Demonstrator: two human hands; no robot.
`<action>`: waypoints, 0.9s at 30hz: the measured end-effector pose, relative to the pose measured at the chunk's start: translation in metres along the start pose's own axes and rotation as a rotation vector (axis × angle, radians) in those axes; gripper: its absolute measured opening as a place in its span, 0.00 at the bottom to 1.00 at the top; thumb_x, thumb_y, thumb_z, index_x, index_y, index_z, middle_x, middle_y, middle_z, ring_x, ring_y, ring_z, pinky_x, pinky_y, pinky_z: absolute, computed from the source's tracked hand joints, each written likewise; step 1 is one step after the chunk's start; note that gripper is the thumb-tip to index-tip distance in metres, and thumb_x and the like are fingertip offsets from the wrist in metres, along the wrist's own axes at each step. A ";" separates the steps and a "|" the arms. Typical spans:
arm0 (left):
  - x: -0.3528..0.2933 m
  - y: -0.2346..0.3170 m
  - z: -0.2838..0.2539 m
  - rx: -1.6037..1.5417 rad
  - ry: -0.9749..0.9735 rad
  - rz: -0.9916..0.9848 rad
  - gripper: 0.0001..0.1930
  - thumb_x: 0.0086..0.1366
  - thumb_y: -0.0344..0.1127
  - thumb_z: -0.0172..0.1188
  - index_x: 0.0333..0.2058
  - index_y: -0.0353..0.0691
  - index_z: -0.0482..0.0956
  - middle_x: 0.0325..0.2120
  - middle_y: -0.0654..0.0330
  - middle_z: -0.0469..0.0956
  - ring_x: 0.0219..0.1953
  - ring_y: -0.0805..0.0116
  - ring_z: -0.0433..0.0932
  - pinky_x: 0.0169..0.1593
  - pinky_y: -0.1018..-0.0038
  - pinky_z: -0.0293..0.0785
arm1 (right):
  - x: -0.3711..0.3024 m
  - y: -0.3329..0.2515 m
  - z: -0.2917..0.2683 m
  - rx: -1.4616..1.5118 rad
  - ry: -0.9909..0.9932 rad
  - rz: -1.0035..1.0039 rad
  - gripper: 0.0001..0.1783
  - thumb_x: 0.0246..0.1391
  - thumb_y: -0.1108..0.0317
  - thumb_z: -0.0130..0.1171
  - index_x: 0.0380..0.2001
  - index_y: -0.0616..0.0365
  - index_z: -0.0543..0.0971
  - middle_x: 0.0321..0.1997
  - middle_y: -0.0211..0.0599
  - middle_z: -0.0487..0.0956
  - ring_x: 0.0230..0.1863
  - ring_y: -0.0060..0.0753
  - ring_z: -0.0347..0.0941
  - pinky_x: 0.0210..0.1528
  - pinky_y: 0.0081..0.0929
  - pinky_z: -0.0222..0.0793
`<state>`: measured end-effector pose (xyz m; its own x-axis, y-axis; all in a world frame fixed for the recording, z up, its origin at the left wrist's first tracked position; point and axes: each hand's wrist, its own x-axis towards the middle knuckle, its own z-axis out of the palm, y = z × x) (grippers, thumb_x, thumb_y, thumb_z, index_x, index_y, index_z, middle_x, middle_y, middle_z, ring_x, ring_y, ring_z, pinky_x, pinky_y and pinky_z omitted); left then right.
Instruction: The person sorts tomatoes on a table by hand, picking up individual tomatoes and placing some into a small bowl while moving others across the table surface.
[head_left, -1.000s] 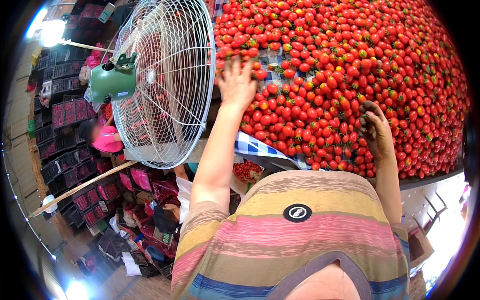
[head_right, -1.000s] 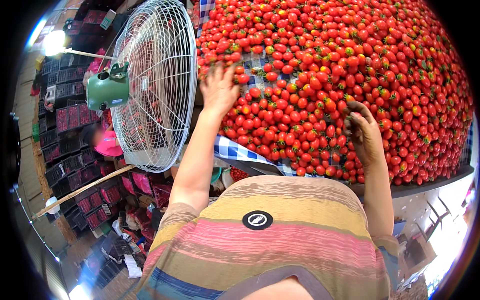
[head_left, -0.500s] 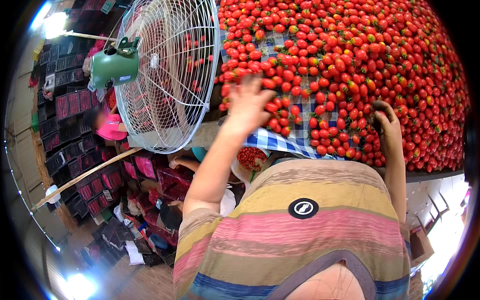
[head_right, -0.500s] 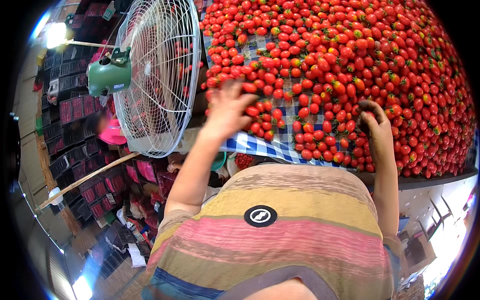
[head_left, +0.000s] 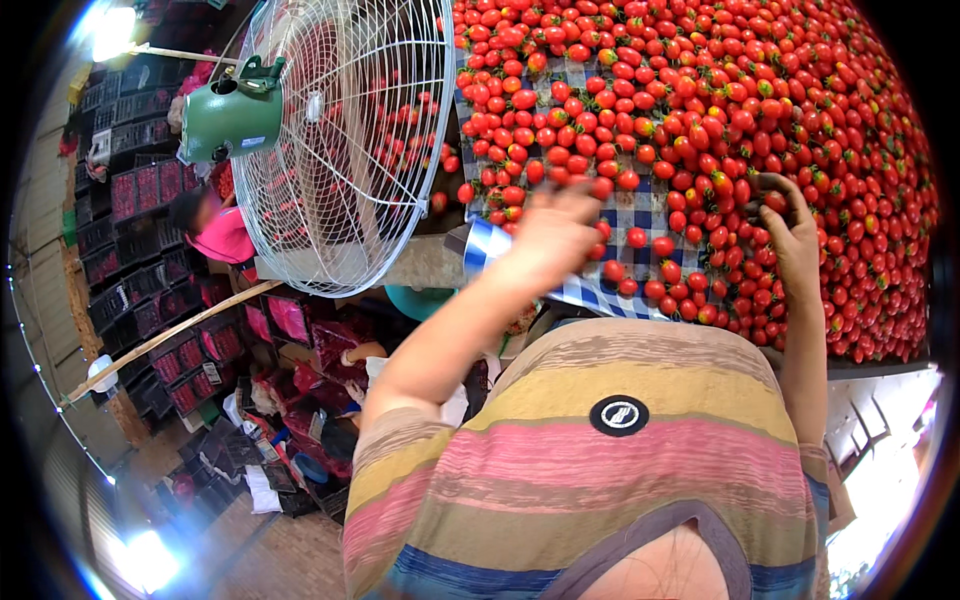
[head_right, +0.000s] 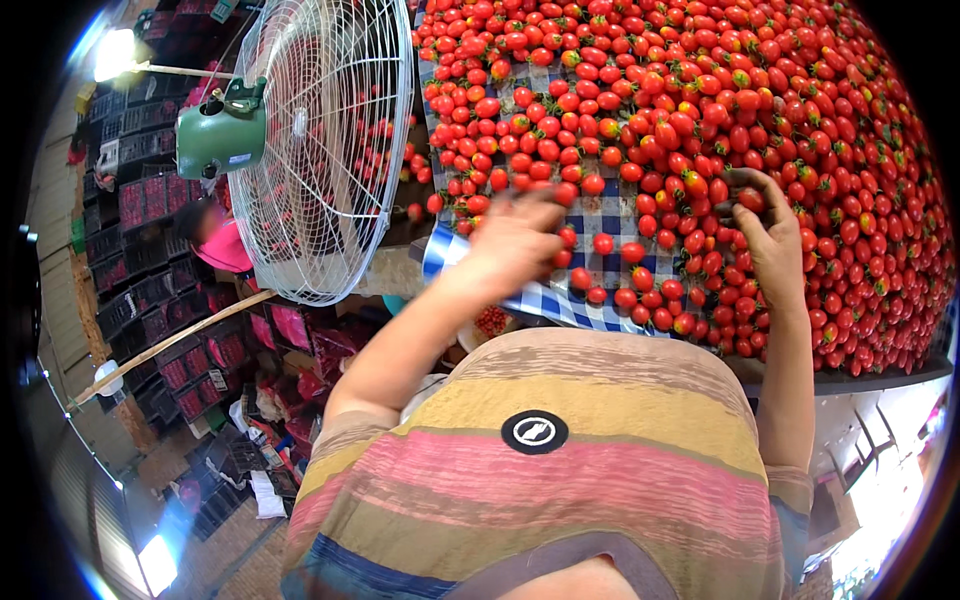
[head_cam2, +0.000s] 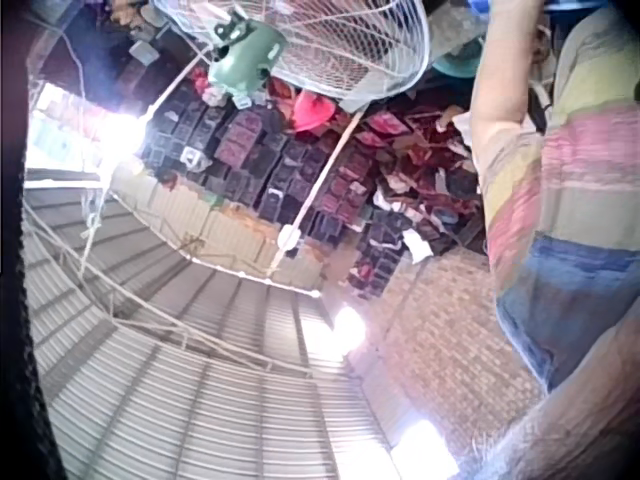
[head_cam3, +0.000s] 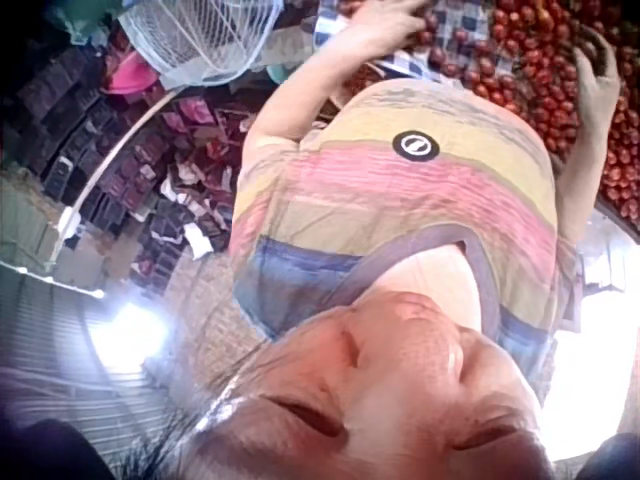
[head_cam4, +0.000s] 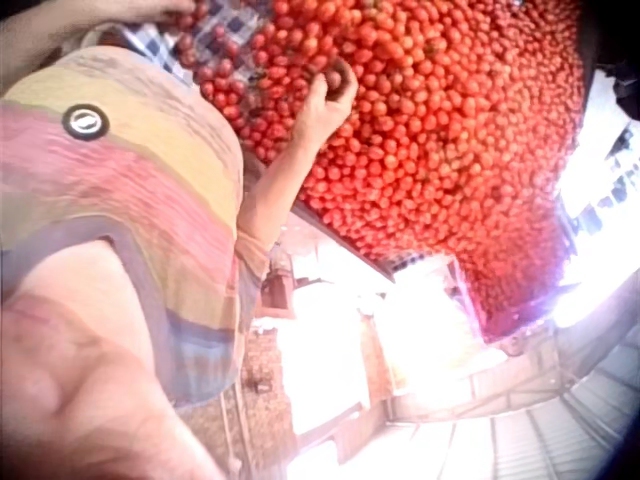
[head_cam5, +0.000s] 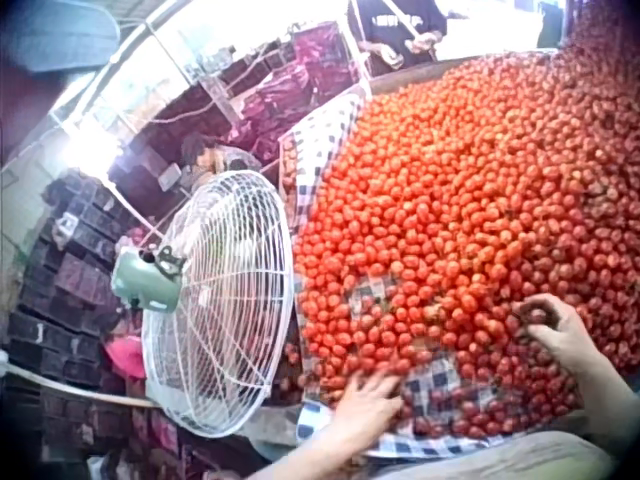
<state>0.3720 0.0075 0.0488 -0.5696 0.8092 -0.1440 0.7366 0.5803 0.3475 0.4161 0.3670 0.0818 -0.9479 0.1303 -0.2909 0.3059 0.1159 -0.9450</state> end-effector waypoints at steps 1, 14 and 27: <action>-0.015 -0.024 -0.016 0.048 -0.059 -0.114 0.13 0.49 0.38 0.70 0.35 0.45 0.85 0.55 0.54 0.73 0.62 0.50 0.67 0.64 0.47 0.63 | 0.005 0.005 -0.006 -0.119 0.076 -0.067 0.21 0.65 0.76 0.53 0.60 0.60 0.73 0.59 0.36 0.77 0.52 0.26 0.77 0.56 0.23 0.72; 0.091 -0.038 -0.006 0.137 0.213 -0.317 0.40 0.56 0.52 0.69 0.66 0.52 0.66 0.70 0.52 0.58 0.72 0.47 0.54 0.69 0.42 0.53 | 0.123 0.028 0.104 -0.676 0.175 -0.731 0.22 0.62 0.76 0.57 0.59 0.57 0.74 0.62 0.46 0.75 0.67 0.51 0.68 0.69 0.42 0.63; 0.193 -0.228 -0.123 -0.114 0.649 -0.583 0.30 0.60 0.50 0.62 0.55 0.34 0.78 0.52 0.40 0.78 0.55 0.45 0.77 0.61 0.62 0.71 | 0.122 -0.053 0.105 -0.500 0.094 -0.830 0.22 0.57 0.78 0.61 0.55 0.57 0.76 0.57 0.46 0.78 0.59 0.46 0.75 0.61 0.41 0.70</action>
<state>0.0490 0.0201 0.0556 -0.9641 0.1550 0.2156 0.2426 0.8443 0.4778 0.2744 0.2731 0.0803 -0.8749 -0.1062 0.4725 -0.4329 0.6086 -0.6649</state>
